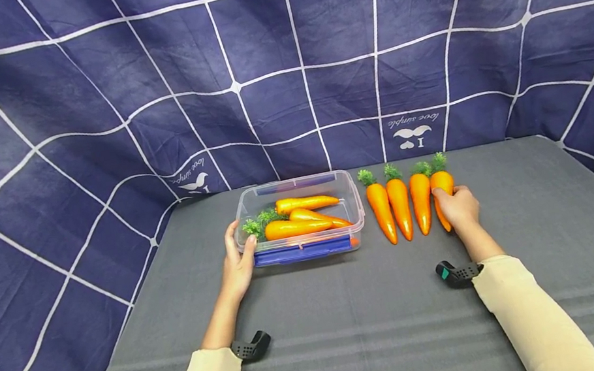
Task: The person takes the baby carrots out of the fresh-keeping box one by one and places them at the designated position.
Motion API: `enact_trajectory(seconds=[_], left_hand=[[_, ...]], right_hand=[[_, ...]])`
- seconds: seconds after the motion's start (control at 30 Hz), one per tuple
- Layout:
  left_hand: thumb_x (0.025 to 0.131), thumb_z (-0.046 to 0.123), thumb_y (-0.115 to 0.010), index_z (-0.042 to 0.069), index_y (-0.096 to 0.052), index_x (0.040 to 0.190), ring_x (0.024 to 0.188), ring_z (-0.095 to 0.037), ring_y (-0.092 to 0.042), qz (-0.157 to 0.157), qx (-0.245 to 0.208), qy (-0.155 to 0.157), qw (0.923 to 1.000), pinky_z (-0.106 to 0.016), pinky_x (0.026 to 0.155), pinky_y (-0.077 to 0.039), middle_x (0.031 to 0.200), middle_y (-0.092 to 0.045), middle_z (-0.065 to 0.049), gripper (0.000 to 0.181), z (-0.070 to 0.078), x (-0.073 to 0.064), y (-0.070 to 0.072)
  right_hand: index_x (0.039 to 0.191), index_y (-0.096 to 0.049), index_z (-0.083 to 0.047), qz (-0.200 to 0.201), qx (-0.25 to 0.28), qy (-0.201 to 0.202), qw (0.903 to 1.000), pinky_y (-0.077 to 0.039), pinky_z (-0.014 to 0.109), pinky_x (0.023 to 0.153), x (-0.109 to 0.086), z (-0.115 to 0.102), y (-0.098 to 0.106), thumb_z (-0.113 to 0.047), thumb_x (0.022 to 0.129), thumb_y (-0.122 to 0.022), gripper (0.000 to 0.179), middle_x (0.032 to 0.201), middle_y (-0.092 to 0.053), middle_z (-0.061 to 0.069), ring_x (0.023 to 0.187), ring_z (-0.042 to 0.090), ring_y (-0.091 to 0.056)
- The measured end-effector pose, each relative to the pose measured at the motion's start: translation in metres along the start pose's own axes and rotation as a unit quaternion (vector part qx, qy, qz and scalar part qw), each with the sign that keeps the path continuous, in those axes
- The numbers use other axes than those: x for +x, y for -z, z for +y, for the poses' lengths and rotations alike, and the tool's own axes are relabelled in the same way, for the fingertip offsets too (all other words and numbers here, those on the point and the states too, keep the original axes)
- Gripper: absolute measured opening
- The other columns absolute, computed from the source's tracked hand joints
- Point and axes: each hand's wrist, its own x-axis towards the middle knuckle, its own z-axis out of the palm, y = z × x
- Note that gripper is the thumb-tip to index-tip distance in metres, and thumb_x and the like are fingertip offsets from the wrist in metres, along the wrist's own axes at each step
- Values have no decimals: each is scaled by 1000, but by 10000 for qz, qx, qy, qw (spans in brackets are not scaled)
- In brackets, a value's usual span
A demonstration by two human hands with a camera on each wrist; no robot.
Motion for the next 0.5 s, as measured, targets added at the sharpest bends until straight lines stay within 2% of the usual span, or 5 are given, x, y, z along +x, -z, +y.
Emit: enact_trajectory(seconds=[0.33,0.5], left_hand=[[101,31,-51,20,-26,150,125,-42,-44,5,-1,29,10000,-57,104,-29,144,-41,-25,56,-1,0,0],[101,31,-51,20,-26,150,124,-42,-44,3,-6,39,10000,-57,104,-30,144,-41,-24,56,-2,0,0]], right_hand=[[116,-57,15,-253,-516,215,9981,-39,53,94,1,-2,0,-37,95,-46,57,117,-56,36,110,50,-50],[113,-59,12,-206,-352,66,9991,-40,52,94,0,-4,2,-35,94,-46,53,117,-57,34,111,49,-50]])
